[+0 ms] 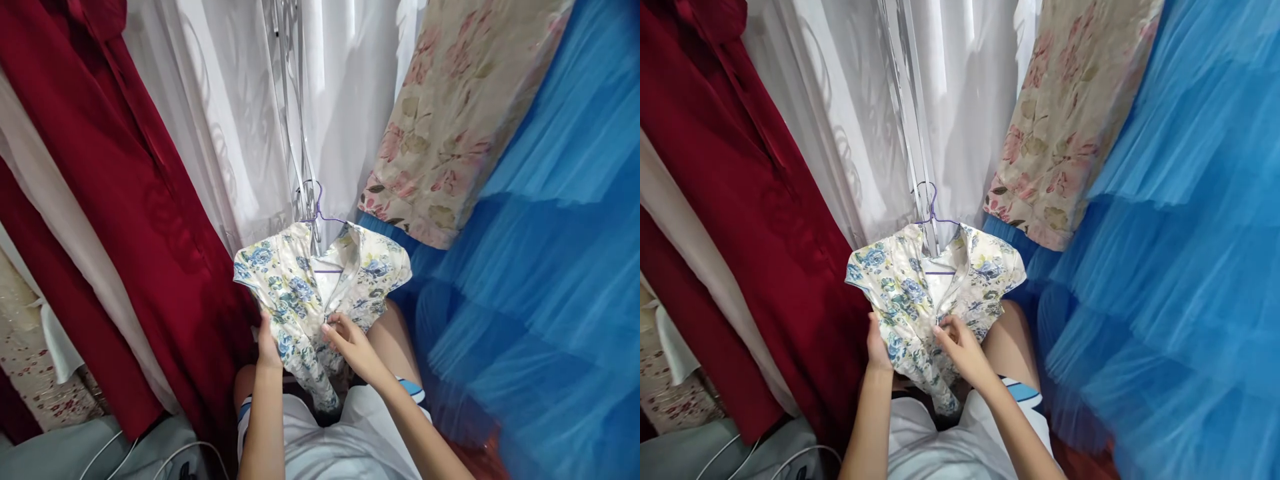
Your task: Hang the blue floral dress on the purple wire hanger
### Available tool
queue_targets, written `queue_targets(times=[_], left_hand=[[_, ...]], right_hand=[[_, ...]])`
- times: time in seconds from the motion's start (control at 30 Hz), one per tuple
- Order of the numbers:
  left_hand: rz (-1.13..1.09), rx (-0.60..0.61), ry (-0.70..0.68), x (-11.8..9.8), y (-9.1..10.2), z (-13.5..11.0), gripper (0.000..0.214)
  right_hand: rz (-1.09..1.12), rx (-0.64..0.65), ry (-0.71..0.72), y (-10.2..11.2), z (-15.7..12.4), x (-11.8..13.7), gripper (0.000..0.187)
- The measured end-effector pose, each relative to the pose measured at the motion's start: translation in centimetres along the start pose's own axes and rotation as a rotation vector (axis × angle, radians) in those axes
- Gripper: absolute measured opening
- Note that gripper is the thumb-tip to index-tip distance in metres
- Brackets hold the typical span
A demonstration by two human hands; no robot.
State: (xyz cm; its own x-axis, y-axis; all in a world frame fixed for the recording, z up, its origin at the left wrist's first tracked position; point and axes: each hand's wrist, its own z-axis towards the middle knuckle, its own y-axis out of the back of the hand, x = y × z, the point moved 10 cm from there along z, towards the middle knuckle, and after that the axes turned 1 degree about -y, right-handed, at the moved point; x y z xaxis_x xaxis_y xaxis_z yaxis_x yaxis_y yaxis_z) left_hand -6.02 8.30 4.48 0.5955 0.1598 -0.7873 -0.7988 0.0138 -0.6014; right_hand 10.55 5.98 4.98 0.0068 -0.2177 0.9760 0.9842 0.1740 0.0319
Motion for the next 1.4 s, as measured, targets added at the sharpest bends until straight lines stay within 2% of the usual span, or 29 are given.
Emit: queue_targets(times=[0.07, 0.13, 0.23, 0.33, 0.4, 0.57, 0.67, 0.83, 0.93, 1.1, 1.2, 1.27, 1.33, 1.4], left_hand=[[0.039, -0.013, -0.008, 0.1, -0.3, -0.3, 0.063], [0.111, -0.067, -0.044, -0.1, -0.3, -0.7, 0.067], [0.206, -0.153, -0.103, -0.1, 0.2, -1.3, 0.057], [0.297, -0.181, -0.102, 0.7, 0.7, -1.6, 0.047], [0.330, -0.137, -0.092, 1.5, 0.2, -1.7, 0.048], [0.301, 0.138, -0.093, 4.1, -3.9, -2.2, 0.058], [0.303, 0.121, -0.123, 5.0, -4.1, -2.0, 0.056], [0.482, 0.075, -0.207, 5.2, -2.7, -1.6, 0.051], [0.666, 0.069, -0.226, 5.1, -1.7, -1.3, 0.055], [0.799, 0.056, -0.237, 4.9, -0.4, -0.9, 0.051], [0.795, 0.081, -0.240, 5.1, -0.3, -0.7, 0.045], [0.773, 0.067, -0.244, 5.0, 0.3, -0.5, 0.042], [0.731, 0.021, -0.264, 3.9, 1.2, -0.3, 0.046], [0.696, -0.118, -0.365, 0.7, 2.3, -0.3, 0.058]], right_hand=[[-0.075, 0.043, 0.056, -0.9, 0.7, 1.2, 0.036], [-0.140, 0.025, 0.092, -1.0, 0.9, 2.1, 0.037], [-0.202, -0.014, 0.116, -0.3, 0.5, 2.8, 0.039], [-0.128, 0.007, 0.064, 0.4, 0.5, 2.4, 0.037], [-0.030, 0.019, -0.004, 0.6, 0.9, 1.8, 0.031], [0.003, -0.040, -0.015, 0.9, 1.5, 2.2, 0.022], [0.070, -0.079, -0.049, 1.2, 0.9, 2.0, 0.023], [0.263, -0.083, -0.131, 2.0, 1.0, 1.3, 0.020], [0.347, -0.070, -0.097, 2.8, 3.6, 3.7, 0.018], [0.408, -0.025, -0.045, 3.9, 10.4, 12.0, 0.012], [0.440, 0.021, -0.029, 3.8, 13.1, 16.0, 0.011], [0.449, 0.029, -0.014, 3.5, 13.5, 17.0, 0.012], [0.422, 0.003, 0.009, 3.4, 13.0, 16.7, 0.012], [0.363, -0.035, 0.049, 3.5, 11.9, 15.9, 0.014]])
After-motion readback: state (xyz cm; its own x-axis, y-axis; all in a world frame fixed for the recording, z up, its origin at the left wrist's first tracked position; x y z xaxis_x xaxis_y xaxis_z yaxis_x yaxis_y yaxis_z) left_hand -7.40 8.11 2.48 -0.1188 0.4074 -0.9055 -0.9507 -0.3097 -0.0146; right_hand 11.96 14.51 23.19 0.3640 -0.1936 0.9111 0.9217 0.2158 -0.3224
